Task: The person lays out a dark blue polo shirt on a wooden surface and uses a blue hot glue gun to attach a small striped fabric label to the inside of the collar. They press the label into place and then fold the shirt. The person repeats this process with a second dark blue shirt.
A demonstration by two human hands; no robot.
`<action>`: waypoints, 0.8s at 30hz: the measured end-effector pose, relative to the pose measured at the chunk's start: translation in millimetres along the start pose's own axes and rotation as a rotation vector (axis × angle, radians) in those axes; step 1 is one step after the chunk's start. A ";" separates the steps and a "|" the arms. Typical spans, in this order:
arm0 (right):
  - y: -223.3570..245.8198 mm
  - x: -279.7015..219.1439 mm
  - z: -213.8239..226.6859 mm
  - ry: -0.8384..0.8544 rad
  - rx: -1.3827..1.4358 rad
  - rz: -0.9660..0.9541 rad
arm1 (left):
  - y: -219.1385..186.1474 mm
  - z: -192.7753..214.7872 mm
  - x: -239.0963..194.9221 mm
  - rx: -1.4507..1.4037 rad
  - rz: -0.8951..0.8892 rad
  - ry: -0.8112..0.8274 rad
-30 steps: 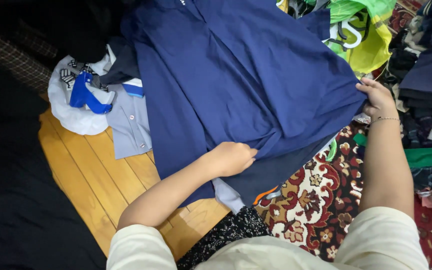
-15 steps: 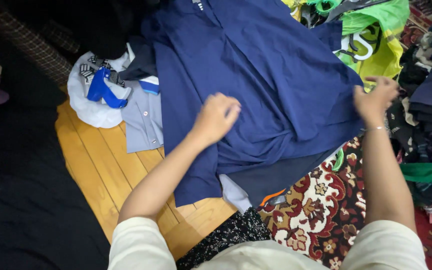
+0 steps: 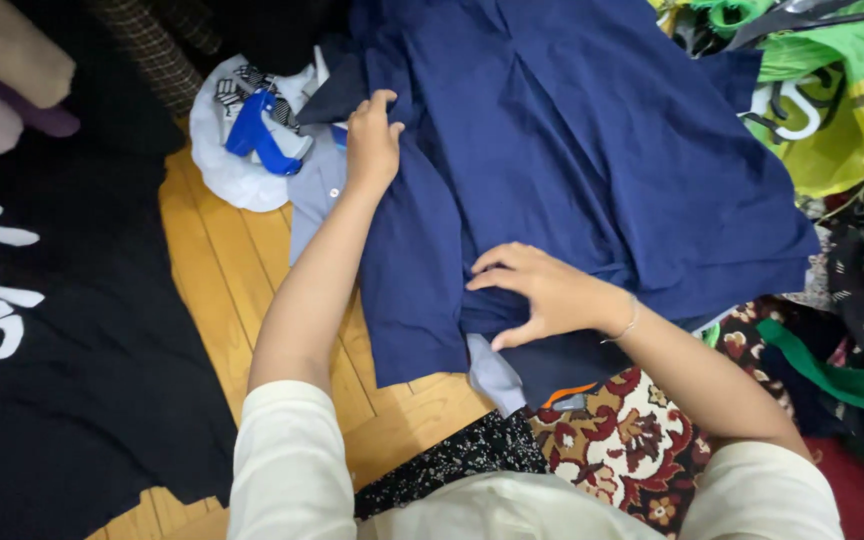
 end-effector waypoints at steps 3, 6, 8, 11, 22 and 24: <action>-11.3 8.9 -20.2 0.007 -0.027 -0.118 | 26.9 13.5 7.2 -0.137 0.035 -0.095; -15.8 7.8 -16.3 -0.128 -0.024 -0.004 | 39.8 61.0 7.6 -0.061 0.062 -0.131; -16.3 6.3 -12.7 -0.159 0.013 0.008 | 66.5 75.9 5.8 -0.039 0.041 -0.186; -12.7 -0.6 1.8 -0.200 0.203 0.016 | 86.7 84.8 0.6 0.020 -0.004 -0.230; -6.7 -10.1 -1.4 -0.134 0.421 0.039 | -57.0 85.5 -44.0 -0.038 -0.505 -0.117; -1.3 -7.2 -9.3 -0.077 0.327 -0.033 | -87.7 80.5 -65.6 -0.305 -0.318 0.483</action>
Point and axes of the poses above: each hand's wrist, its own x-axis towards the middle knuckle, its own z-axis out of the back of the hand, y = z × x, the point moved 4 cm from there along x, towards the middle knuckle, and after that the axes turned 2 degrees about y, right-handed, at the moved point
